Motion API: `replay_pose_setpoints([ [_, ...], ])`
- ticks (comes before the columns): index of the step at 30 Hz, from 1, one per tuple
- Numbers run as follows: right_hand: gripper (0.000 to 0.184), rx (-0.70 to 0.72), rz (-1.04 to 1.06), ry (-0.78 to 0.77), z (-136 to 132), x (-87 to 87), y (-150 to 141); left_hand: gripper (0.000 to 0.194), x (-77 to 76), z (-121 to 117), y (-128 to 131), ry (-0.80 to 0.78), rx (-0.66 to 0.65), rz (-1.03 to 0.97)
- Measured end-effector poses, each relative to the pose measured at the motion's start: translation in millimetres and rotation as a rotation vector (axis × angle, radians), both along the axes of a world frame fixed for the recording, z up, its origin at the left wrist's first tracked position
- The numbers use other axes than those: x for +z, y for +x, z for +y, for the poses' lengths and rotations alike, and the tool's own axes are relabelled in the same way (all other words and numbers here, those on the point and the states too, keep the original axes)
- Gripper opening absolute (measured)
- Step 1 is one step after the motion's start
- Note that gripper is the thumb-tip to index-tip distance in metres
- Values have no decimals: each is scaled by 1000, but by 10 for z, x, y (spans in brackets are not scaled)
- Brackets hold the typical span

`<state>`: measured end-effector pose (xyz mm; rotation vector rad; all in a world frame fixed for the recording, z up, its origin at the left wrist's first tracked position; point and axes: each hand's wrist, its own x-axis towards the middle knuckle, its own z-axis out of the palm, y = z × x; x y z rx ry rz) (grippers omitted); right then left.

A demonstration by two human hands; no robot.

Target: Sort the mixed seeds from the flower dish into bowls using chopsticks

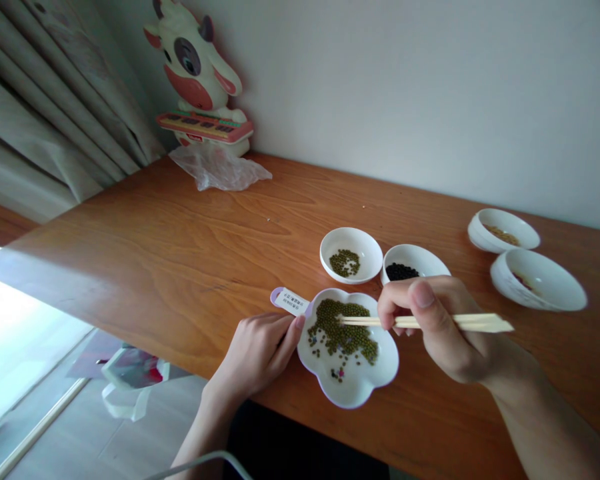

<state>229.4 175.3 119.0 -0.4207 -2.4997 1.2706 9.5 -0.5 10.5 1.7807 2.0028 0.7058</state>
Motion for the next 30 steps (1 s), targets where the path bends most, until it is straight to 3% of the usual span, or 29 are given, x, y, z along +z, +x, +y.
replay_pose_setpoints([
  [30,61,64,-49,6,-12,-12,1,43,-23,-4,-5,-5,4,-3],
])
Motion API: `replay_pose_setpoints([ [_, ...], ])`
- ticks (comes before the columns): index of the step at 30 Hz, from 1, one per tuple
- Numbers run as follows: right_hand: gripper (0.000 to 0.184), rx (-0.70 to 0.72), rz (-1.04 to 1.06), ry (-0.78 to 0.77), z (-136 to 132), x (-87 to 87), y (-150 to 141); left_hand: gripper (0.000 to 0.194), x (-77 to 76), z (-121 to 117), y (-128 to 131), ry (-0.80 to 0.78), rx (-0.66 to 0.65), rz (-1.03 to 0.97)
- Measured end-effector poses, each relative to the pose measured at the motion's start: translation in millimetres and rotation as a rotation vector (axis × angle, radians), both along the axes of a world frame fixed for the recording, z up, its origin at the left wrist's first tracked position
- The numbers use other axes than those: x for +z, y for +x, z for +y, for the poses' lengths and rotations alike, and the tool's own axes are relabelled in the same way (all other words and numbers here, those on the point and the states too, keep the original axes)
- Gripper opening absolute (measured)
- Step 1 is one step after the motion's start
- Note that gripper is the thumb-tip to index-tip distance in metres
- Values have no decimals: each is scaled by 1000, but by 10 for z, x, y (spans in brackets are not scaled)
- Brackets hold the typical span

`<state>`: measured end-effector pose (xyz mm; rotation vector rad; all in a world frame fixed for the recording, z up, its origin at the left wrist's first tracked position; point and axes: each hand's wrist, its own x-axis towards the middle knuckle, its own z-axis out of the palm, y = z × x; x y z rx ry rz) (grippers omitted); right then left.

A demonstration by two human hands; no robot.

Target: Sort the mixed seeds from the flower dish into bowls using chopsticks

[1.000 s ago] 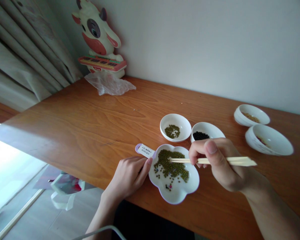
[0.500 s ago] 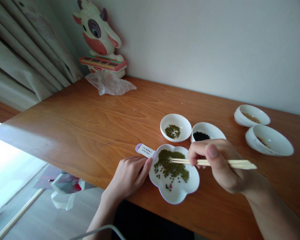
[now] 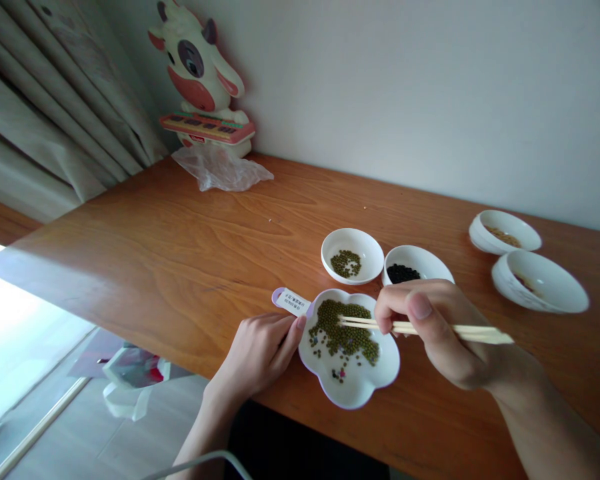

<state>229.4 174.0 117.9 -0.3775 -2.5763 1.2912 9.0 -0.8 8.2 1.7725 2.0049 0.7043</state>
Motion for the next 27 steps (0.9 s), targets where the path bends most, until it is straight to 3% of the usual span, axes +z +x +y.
replay_pose_setpoints([
  [27,61,-43,43,-5,-17,-16,-8,43,11,-4,-1,-7,-2,-19],
])
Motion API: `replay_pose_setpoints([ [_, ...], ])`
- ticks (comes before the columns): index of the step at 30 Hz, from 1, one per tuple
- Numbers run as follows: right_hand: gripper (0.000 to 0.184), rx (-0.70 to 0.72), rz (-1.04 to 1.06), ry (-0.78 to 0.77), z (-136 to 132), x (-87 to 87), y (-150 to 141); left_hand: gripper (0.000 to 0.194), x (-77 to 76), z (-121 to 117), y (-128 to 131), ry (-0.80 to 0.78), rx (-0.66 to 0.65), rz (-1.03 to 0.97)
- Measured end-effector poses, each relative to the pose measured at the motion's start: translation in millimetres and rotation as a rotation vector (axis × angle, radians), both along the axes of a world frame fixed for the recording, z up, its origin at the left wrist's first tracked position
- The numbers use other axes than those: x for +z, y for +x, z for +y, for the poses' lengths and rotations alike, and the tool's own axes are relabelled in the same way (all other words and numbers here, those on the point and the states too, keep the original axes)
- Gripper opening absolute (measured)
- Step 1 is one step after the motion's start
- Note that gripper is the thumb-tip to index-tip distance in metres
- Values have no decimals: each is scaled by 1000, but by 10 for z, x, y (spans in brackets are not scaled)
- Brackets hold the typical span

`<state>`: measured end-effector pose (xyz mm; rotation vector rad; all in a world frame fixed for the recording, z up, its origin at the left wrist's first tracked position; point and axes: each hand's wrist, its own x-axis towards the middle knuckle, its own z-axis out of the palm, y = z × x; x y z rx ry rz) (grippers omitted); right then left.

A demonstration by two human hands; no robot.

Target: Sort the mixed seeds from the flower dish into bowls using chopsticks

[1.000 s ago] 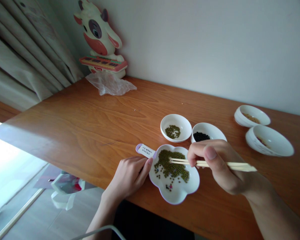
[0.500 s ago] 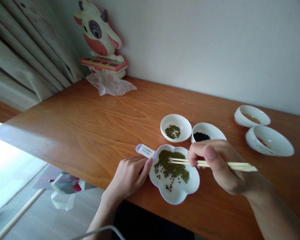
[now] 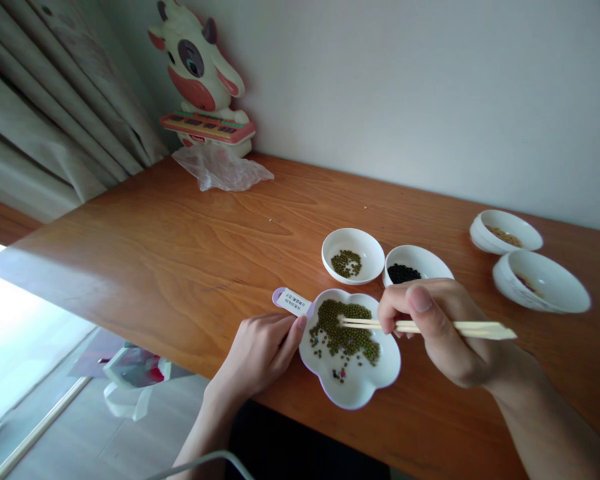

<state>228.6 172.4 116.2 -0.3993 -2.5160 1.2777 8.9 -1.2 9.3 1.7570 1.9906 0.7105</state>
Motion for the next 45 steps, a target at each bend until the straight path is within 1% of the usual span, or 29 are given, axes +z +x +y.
replay_pose_setpoints([
  [5,58,13,39,26,16,16,3,44,-20,8,0,-8,3,1],
  [14,67,69,-20,51,29,7,-1,44,-24,-8,-6,-12,-2,-1],
  [20,64,59,-45,37,14,-8,7,44,-24,1,-5,-9,6,0],
  [30,68,62,-56,51,18,10,13,44,-40,-2,-2,-16,3,2],
  [39,66,82,-26,44,20,-55,16,43,-27,1,-7,-27,-2,-8],
  [45,65,109,-26,59,24,-19,-6,43,-17,-5,-4,-30,-1,-12],
])
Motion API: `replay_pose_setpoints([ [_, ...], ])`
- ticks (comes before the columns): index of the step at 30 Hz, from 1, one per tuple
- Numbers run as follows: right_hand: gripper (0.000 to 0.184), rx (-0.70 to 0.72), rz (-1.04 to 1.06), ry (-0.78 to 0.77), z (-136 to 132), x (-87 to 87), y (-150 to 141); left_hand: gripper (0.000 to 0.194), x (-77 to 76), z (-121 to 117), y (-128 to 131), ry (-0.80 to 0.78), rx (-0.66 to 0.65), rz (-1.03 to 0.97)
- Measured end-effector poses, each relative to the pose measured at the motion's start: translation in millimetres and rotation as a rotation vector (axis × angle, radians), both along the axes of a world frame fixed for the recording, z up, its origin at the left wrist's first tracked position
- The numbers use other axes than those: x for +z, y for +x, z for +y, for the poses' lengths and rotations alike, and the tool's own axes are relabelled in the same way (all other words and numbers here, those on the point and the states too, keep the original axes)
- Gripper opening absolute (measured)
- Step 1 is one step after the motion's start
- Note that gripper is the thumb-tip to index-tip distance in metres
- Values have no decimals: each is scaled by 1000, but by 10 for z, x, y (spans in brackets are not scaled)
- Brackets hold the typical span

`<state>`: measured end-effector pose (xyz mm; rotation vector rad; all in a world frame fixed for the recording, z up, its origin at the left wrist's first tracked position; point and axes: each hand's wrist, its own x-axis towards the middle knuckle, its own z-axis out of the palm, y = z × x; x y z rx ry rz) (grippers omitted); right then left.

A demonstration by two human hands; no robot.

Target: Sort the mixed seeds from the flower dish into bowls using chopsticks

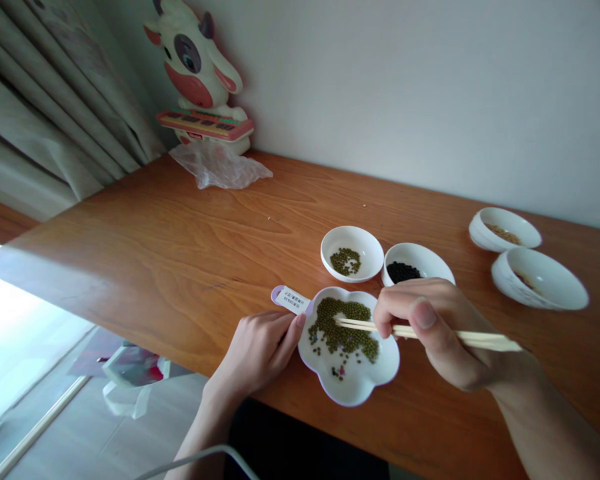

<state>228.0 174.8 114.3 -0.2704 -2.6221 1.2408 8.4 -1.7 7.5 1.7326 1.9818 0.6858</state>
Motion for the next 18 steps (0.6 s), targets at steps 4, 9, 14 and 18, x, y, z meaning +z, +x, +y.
replay_pose_setpoints([
  [4,64,-41,12,-8,5,27,31,44,-1,-2,0,14,3,16],
  [9,60,-11,44,-64,-54,39,32,45,8,9,2,36,8,40],
  [14,54,70,-9,-80,-117,51,-47,45,27,2,8,40,12,45],
  [18,47,29,-14,23,-68,113,-9,45,15,-3,6,24,13,34],
])
